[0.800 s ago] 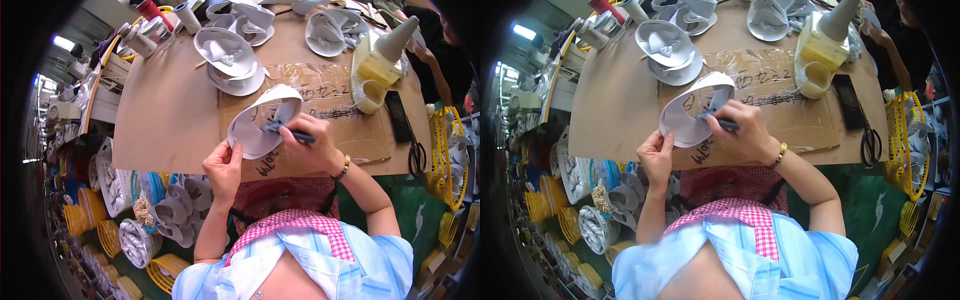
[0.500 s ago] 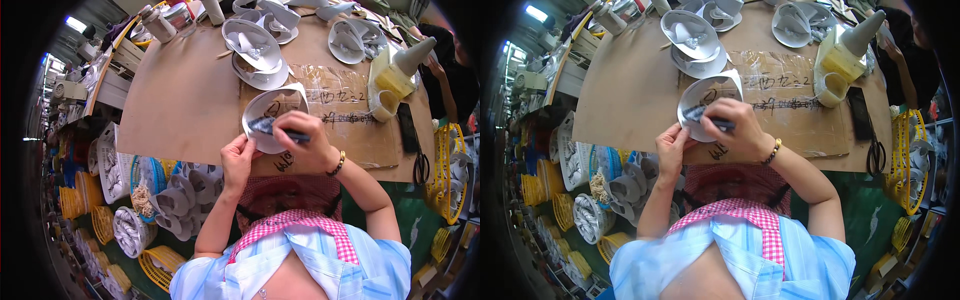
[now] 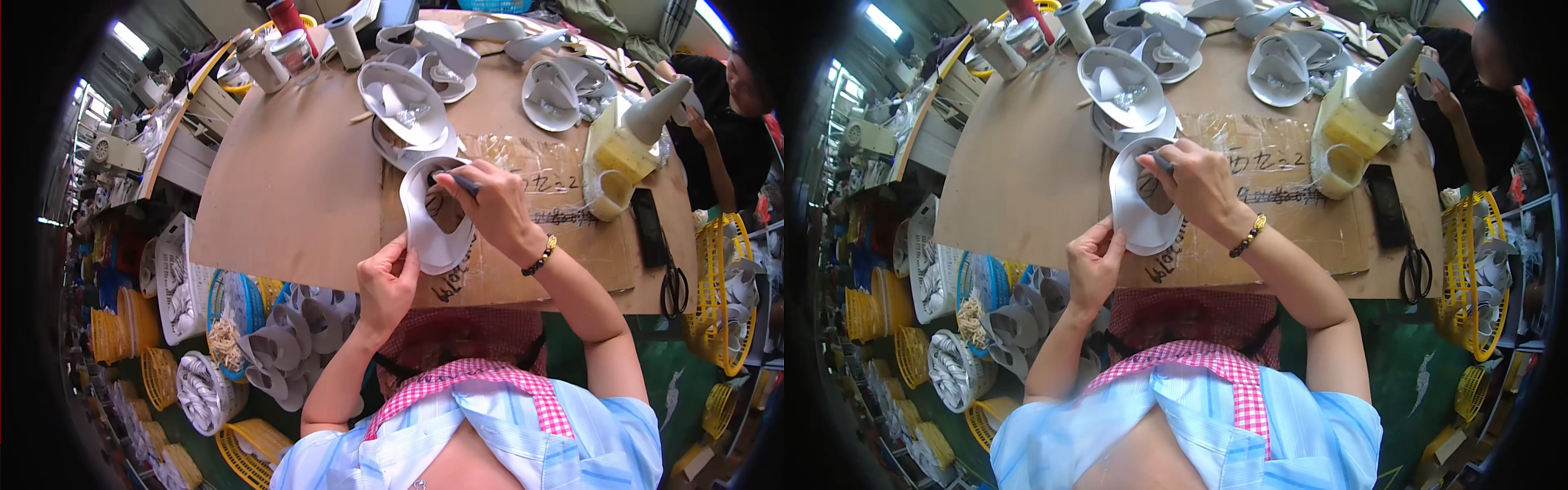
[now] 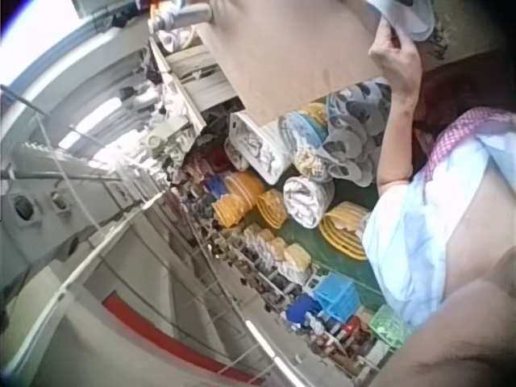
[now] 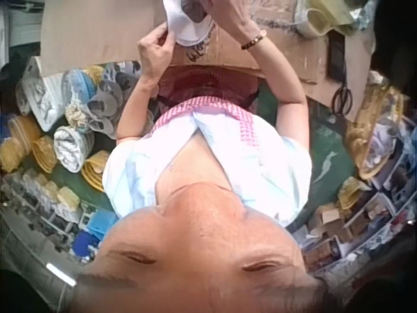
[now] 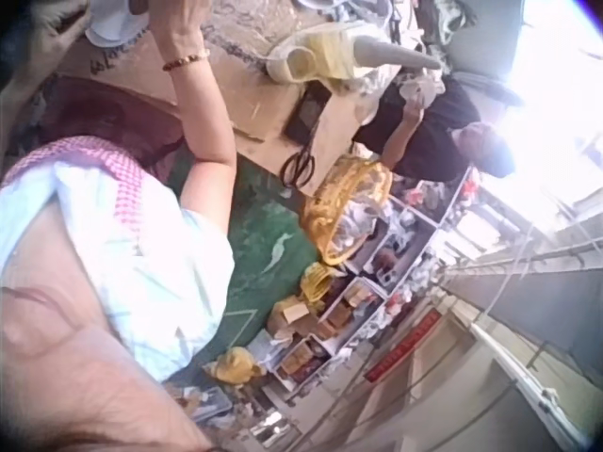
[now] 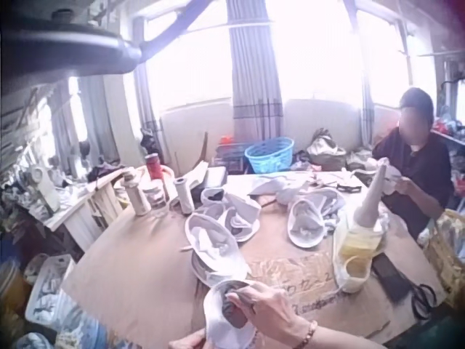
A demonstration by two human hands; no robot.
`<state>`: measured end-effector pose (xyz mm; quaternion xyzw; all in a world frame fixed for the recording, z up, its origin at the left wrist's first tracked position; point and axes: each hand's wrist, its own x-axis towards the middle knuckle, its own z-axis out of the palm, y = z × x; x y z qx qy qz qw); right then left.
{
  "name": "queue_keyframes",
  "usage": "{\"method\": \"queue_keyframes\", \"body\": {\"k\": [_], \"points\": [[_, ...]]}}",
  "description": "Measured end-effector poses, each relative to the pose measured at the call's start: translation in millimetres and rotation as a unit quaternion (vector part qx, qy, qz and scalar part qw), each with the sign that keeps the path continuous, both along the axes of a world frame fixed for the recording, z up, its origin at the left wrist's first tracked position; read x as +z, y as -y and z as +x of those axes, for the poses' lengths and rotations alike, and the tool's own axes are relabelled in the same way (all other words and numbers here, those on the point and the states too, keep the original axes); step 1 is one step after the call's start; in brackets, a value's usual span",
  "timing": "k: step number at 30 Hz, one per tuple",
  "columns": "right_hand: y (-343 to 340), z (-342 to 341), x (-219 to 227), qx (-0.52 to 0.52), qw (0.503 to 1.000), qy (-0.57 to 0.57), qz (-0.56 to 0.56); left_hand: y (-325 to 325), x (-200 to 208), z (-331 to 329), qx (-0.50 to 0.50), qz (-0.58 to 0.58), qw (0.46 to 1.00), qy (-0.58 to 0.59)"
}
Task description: The person dips a brush into glue, applies it along the edges of shoe components, and folds and presses the components together by hand.
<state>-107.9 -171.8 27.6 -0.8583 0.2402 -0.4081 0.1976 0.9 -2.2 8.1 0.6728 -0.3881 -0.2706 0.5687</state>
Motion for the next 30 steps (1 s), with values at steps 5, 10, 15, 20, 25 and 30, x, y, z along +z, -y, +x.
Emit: {"method": "queue_keyframes", "body": {"k": [5,10,15,20,25,30], "points": [[6.7,-65.5,47.9,0.028,0.919,0.233,0.317,10.5,50.7,17.6,0.016,-0.012,0.993,0.112],[40.6,-171.0,67.7,-0.2,0.978,0.017,0.06,71.4,146.9,22.3,-0.187,0.164,0.862,0.441],[46.7,-207.2,30.4,-0.23,0.971,-0.049,-0.05,148.3,150.9,7.2,-0.294,0.176,0.829,0.441],[40.5,-187.9,38.9,0.053,0.964,0.082,0.249,157.2,135.7,9.0,-0.314,0.16,0.838,0.417],[38.0,-77.3,11.6,0.228,0.973,0.026,0.01,142.1,140.2,2.8,-0.291,0.154,0.837,0.437],[34.4,-76.6,-4.1,0.262,0.956,-0.102,0.084,93.4,112.0,-0.2,-0.249,0.048,0.876,0.411]]}}
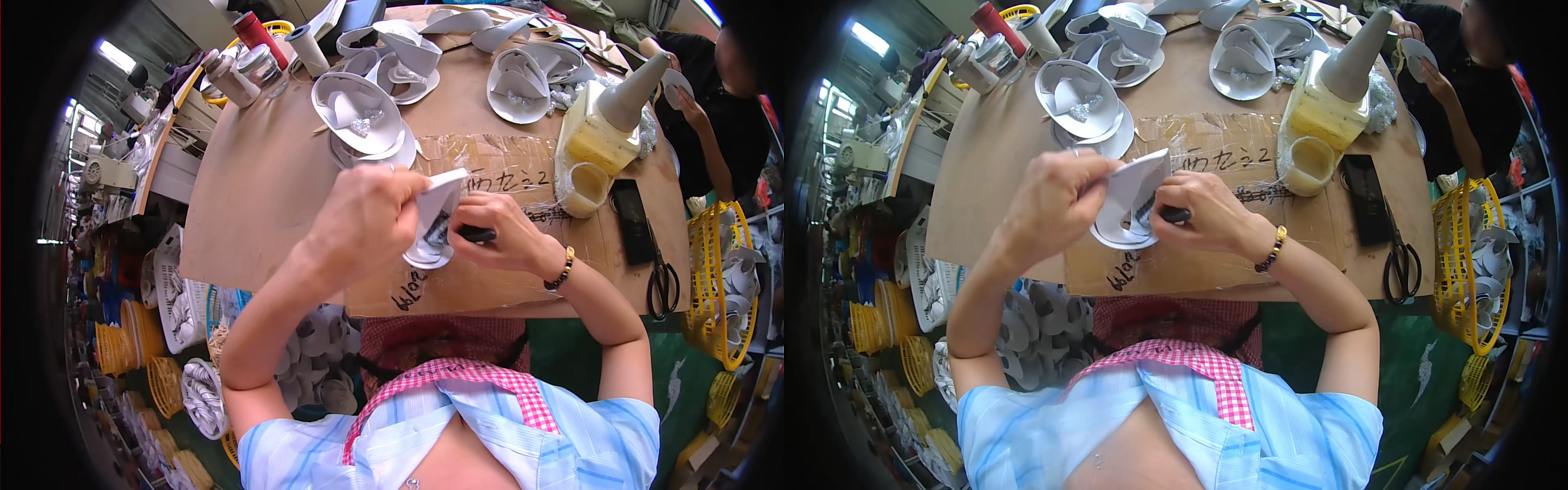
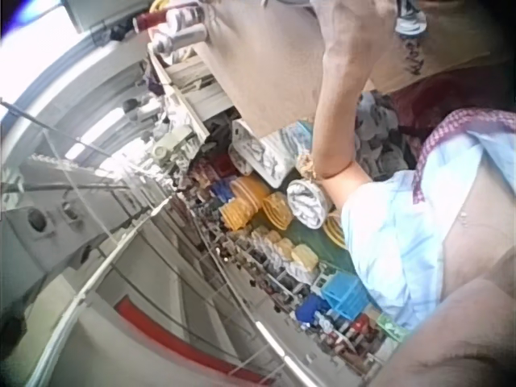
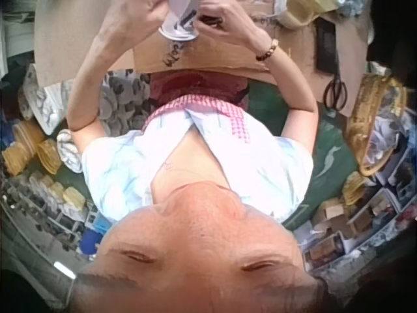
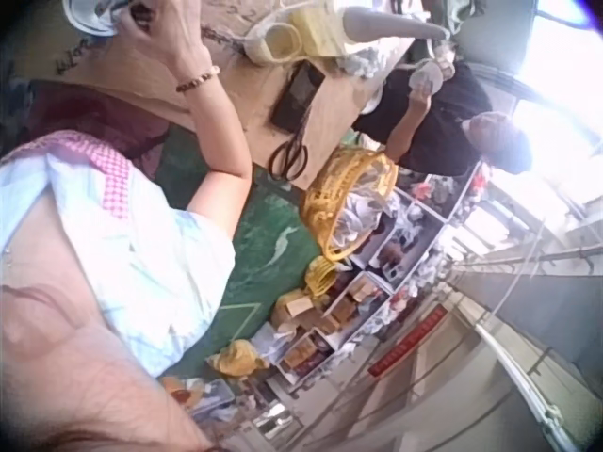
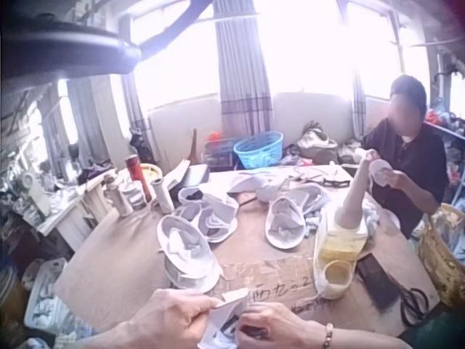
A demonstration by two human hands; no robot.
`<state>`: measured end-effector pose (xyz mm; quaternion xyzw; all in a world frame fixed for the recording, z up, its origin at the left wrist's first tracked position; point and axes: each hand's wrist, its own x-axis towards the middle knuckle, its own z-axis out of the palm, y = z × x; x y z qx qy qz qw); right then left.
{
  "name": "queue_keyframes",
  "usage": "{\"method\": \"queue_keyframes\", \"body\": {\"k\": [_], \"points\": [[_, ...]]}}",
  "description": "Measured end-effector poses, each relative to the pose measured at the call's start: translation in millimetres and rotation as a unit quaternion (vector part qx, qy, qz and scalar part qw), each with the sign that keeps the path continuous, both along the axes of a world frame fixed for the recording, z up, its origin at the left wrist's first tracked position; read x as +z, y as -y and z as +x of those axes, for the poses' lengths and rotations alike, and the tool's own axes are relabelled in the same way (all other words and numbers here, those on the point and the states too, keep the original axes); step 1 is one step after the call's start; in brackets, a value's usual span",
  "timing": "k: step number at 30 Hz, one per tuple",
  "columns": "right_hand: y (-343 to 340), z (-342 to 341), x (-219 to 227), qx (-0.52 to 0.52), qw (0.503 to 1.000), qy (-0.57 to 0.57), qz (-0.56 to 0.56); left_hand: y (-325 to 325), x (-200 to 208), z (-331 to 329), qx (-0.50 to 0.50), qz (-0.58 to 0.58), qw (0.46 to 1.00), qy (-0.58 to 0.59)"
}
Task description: The person dips a brush into glue, applies it along the edges of shoe components, and folds and presses the components together by hand.
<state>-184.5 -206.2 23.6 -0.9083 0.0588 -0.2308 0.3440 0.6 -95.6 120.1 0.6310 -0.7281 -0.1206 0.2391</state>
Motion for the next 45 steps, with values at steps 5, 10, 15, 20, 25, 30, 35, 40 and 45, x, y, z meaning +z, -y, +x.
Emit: {"method": "queue_keyframes", "body": {"k": [5,10,15,20,25,30,35,40,45], "points": [[-26.8,1.9,-1.2,-0.003,0.992,0.037,0.125,-35.9,-14.5,-7.7,0.023,-0.042,0.997,-0.061],[-43.1,-0.9,0.4,-0.042,0.997,0.039,0.049,-47.8,-25.3,6.7,0.081,-0.064,0.986,-0.131],[-30.4,16.9,-7.9,-0.151,0.982,0.095,-0.055,-58.9,-27.4,2.1,0.095,-0.058,0.982,-0.15],[-12.5,20.7,-7.5,-0.105,0.949,0.101,-0.28,-47.3,-35.9,14.7,0.089,-0.108,0.981,-0.137],[-28.6,-0.4,6.1,-0.054,0.972,0.021,-0.226,-53.6,-35.2,9.5,0.097,-0.081,0.979,-0.162],[-22.4,-25.2,47.9,-0.02,0.999,-0.032,-0.012,-48.8,-31.5,5.6,0.09,-0.077,0.981,-0.155],[12.8,-100.4,83.2,-0.35,0.924,0.023,0.154,-58.4,-11.3,35.1,0.157,-0.128,0.962,-0.183],[24.1,-123.3,42.5,-0.447,0.886,-0.069,-0.098,-60.7,9.8,17.9,0.171,-0.206,0.959,0.091],[-4.3,-132.8,36.3,-0.444,0.893,0.028,-0.064,-83.1,-82.0,-3.2,0.032,-0.178,0.96,0.212]]}}
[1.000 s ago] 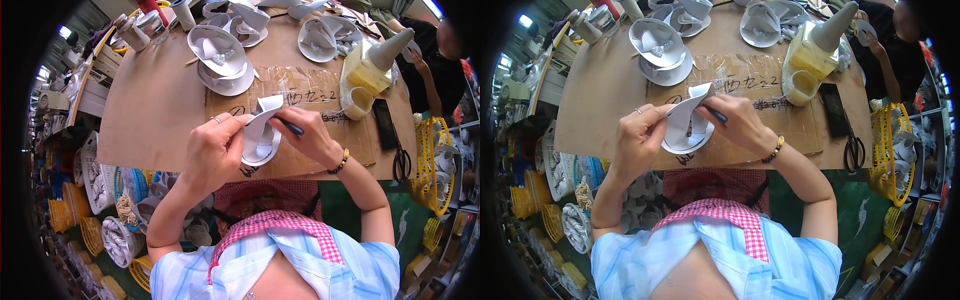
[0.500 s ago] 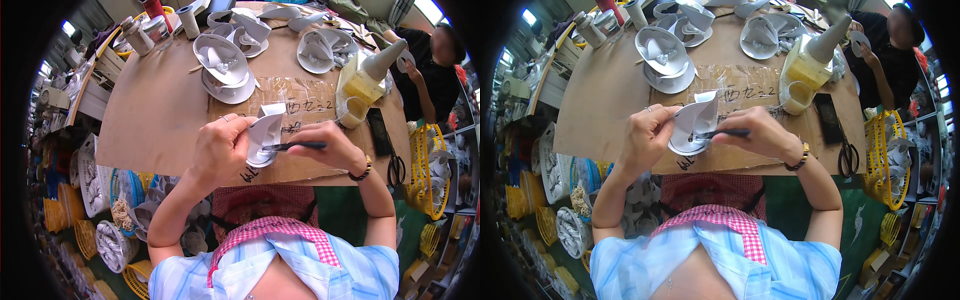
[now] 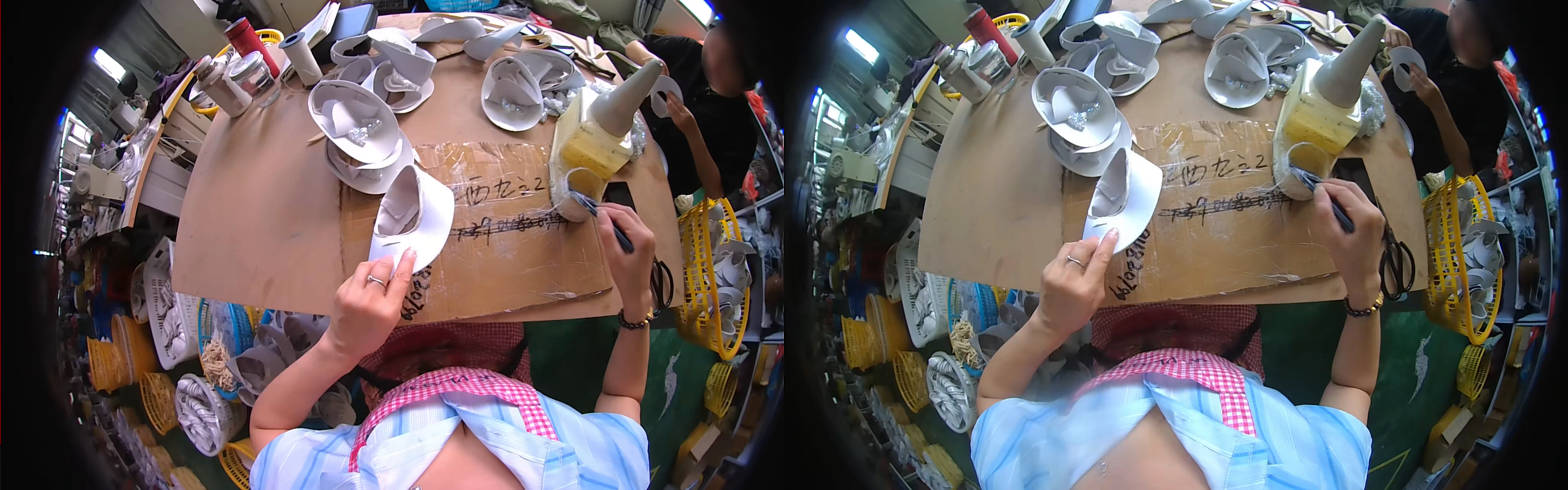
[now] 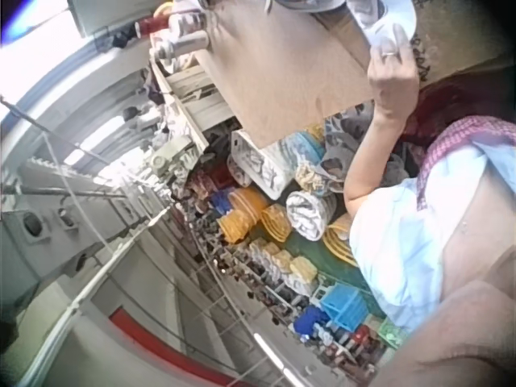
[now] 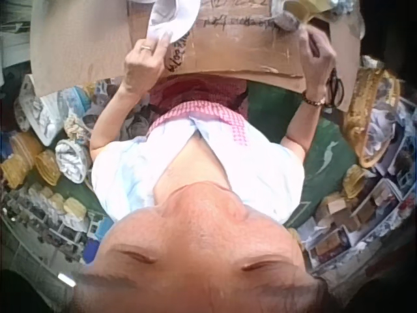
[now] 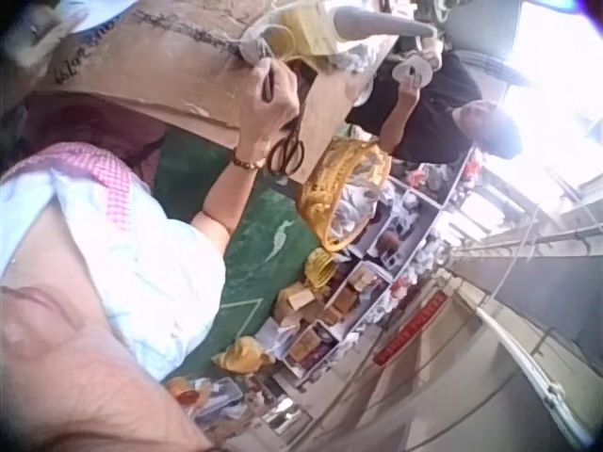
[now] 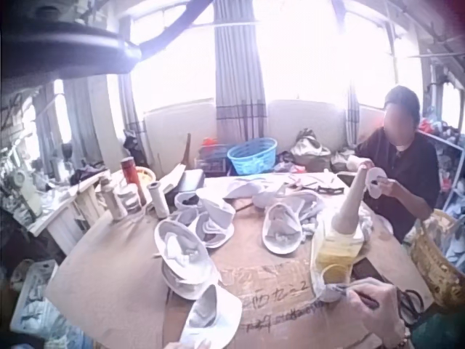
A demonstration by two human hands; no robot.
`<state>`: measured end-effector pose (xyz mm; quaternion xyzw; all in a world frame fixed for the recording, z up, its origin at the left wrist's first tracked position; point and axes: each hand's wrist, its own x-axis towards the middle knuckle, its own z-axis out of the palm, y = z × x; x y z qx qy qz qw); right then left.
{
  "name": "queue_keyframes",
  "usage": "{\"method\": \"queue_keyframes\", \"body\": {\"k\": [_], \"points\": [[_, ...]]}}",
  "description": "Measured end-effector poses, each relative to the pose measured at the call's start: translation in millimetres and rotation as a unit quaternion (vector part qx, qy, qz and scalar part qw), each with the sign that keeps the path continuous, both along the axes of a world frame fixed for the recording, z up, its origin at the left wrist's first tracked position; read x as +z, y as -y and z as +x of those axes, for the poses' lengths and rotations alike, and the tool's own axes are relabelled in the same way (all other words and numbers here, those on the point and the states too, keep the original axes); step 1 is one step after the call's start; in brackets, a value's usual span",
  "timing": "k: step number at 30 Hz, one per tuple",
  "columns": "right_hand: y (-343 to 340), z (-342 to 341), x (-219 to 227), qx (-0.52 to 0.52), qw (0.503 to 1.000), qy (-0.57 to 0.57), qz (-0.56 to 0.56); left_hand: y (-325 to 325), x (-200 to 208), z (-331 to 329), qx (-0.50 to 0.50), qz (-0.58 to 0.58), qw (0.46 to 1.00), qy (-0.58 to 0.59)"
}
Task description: The person dips a brush into glue, applies it along the edges of shoe components, and folds and presses the components together by hand.
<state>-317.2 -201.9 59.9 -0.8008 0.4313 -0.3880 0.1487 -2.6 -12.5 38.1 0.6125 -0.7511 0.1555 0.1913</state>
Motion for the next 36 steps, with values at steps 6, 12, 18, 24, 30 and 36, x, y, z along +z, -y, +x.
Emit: {"method": "queue_keyframes", "body": {"k": [6,12,18,24,30,36], "points": [[-11.8,18.6,2.7,0.159,0.917,0.206,0.302,-1.0,-7.1,-0.7,0.004,-0.025,1.0,0.018],[-30.9,117.4,6.6,0.384,0.921,0.049,0.035,-6.2,-5.1,-7.2,-0.007,-0.015,0.998,0.057],[-1.9,132.7,-3.2,0.298,0.951,0.064,0.051,-12.3,-11.9,0.8,-0.012,-0.03,0.999,0.037],[-23.3,127.0,8.8,0.443,0.89,0.046,0.096,-17.1,-24.7,9.1,-0.039,-0.041,0.997,0.048],[22.2,139.0,-0.4,0.29,0.955,0.059,0.021,-18.6,-23.7,6.5,-0.071,-0.051,0.995,0.041],[2.2,108.1,-1.5,0.242,0.945,0.174,0.137,-18.4,-24.8,5.8,-0.074,-0.048,0.996,-0.007]]}}
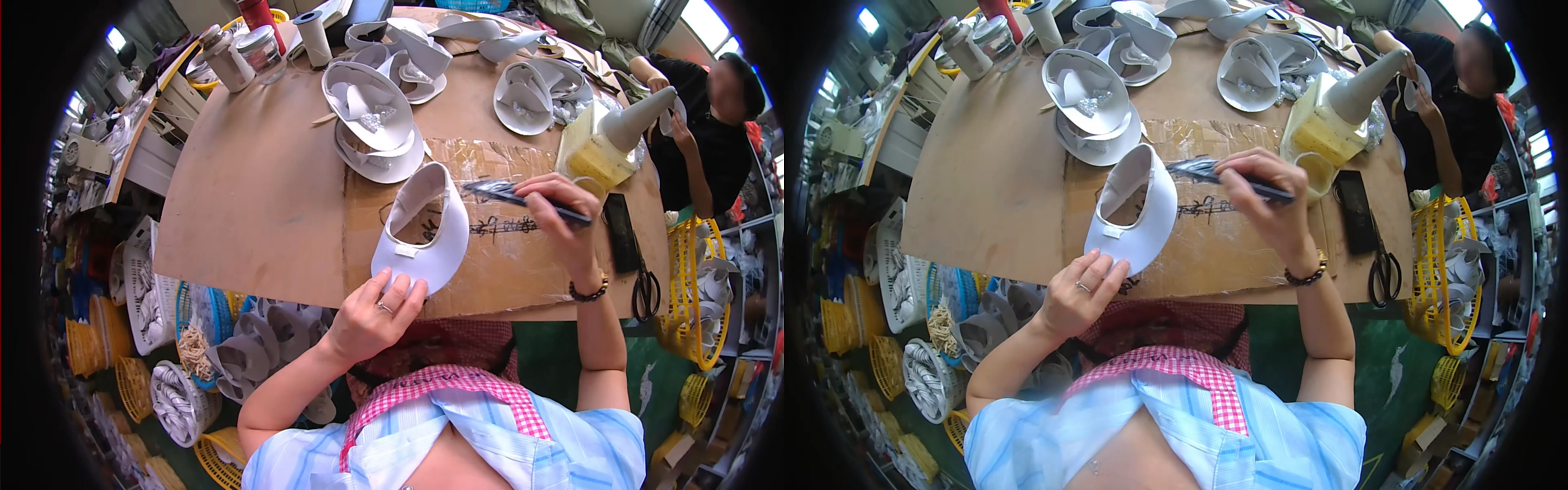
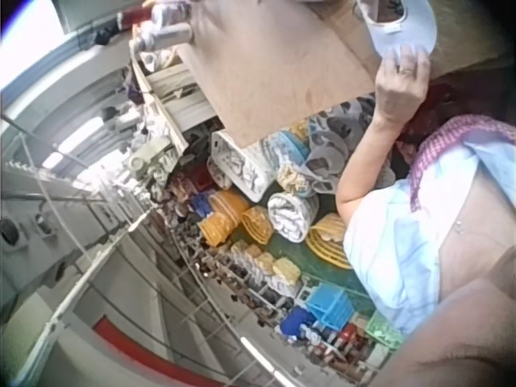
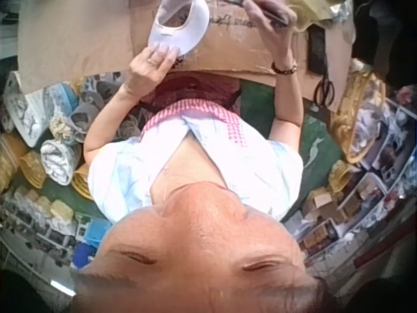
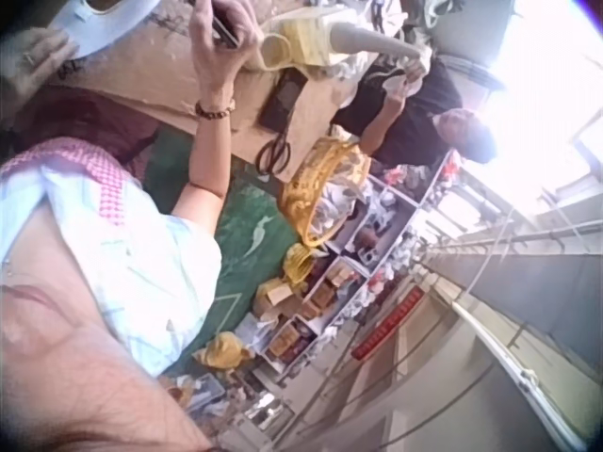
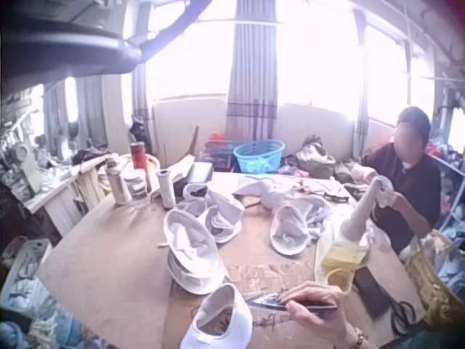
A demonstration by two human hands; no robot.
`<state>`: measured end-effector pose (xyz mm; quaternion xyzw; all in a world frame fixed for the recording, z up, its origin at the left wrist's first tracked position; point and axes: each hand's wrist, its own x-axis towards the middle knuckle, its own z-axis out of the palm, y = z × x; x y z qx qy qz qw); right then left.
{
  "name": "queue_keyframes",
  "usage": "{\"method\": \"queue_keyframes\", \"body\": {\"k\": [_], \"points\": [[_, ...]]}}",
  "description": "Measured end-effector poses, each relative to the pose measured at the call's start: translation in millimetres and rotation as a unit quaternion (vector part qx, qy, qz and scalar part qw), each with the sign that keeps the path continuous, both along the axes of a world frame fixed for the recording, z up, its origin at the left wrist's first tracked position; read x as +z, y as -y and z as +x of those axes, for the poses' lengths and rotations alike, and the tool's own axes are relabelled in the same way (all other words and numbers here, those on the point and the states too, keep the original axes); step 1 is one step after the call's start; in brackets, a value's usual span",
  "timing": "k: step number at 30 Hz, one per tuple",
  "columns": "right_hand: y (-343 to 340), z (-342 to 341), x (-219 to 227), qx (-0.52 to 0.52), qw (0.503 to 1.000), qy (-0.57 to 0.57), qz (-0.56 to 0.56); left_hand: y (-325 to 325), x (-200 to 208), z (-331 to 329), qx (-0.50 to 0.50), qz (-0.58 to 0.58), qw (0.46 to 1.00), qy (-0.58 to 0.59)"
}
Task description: The person dips a brush into glue, applies it along the edges of shoe components, and folds and presses the components together by hand.
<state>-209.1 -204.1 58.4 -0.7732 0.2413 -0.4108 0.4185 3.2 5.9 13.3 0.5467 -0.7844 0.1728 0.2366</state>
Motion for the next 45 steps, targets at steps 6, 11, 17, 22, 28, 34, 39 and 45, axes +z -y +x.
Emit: {"method": "queue_keyframes", "body": {"k": [6,11,17,22,28,34,39,45], "points": [[-26.1,10.1,-6.9,0.141,0.989,-0.037,-0.025,-2.5,-1.0,6.3,0.001,0.006,1.0,0.013],[8.1,21.9,-30.6,0.054,0.998,-0.012,-0.021,0.6,0.1,6.2,-0.012,0.001,1.0,-0.008],[26.5,28.4,-36.3,0.039,0.997,0.04,0.059,-1.2,-6.1,11.0,-0.007,-0.002,1.0,-0.031],[-8.9,12.4,-5.4,0.158,0.987,-0.034,-0.014,-3.3,-4.0,9.5,0.0,-0.001,0.999,-0.034],[26.5,-90.1,16.8,-0.263,0.936,-0.21,-0.104,4.9,20.4,-5.9,-0.032,-0.045,0.998,-0.005],[-28.4,-55.5,12.8,0.024,0.999,-0.03,0.023,10.9,16.2,-19.7,-0.086,-0.052,0.99,0.094],[-38.3,-19.1,-11.9,0.022,0.983,-0.113,-0.143,12.3,-2.4,-23.3,-0.083,-0.036,0.991,0.1],[-51.0,10.4,16.1,0.087,0.991,-0.08,-0.065,11.9,-12.4,-29.0,-0.097,-0.047,0.99,0.09]]}}
